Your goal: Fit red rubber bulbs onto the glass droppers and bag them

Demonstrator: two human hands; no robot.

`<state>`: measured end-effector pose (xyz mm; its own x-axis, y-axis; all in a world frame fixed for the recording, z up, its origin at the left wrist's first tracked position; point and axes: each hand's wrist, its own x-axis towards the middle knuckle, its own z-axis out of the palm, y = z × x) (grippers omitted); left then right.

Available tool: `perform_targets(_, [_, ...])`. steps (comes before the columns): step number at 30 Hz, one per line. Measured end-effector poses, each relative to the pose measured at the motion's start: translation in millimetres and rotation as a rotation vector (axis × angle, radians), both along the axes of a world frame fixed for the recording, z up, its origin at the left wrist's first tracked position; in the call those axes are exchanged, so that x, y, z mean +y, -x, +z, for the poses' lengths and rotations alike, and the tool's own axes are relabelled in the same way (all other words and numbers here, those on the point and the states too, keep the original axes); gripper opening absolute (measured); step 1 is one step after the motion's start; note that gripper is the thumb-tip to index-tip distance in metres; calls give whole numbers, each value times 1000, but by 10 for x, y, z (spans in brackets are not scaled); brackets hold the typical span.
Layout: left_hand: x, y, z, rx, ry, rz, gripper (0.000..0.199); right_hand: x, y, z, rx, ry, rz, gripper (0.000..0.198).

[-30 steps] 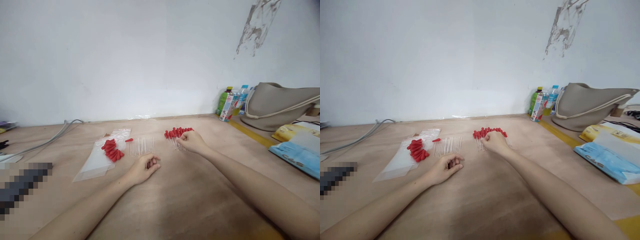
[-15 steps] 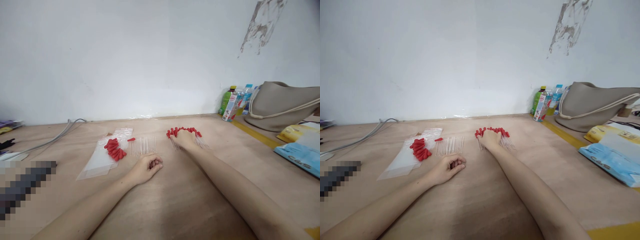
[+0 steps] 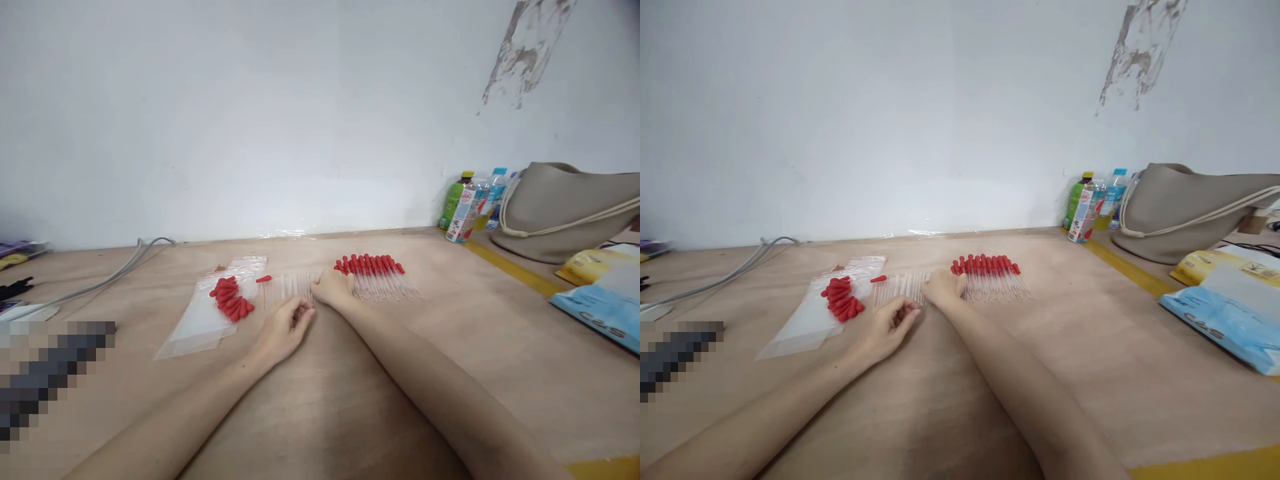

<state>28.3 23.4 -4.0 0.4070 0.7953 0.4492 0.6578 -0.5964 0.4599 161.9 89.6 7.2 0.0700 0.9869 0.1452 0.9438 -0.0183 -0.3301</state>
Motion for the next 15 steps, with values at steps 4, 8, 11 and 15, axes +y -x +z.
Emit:
perform_targets(4, [279, 193, 144, 278, -292, 179, 17, 10, 2, 36, -10, 30, 6, 27])
perform_targets(8, [621, 352, 302, 657, -265, 328, 31, 3, 21, 64, -32, 67, 26, 23])
perform_targets(11, [774, 384, 381, 791, -163, 307, 43, -54, 19, 85, -55, 58, 51, 22])
perform_targets(15, [826, 373, 397, 836, -102, 282, 43, -287, -89, 74, -93, -41, 110, 26])
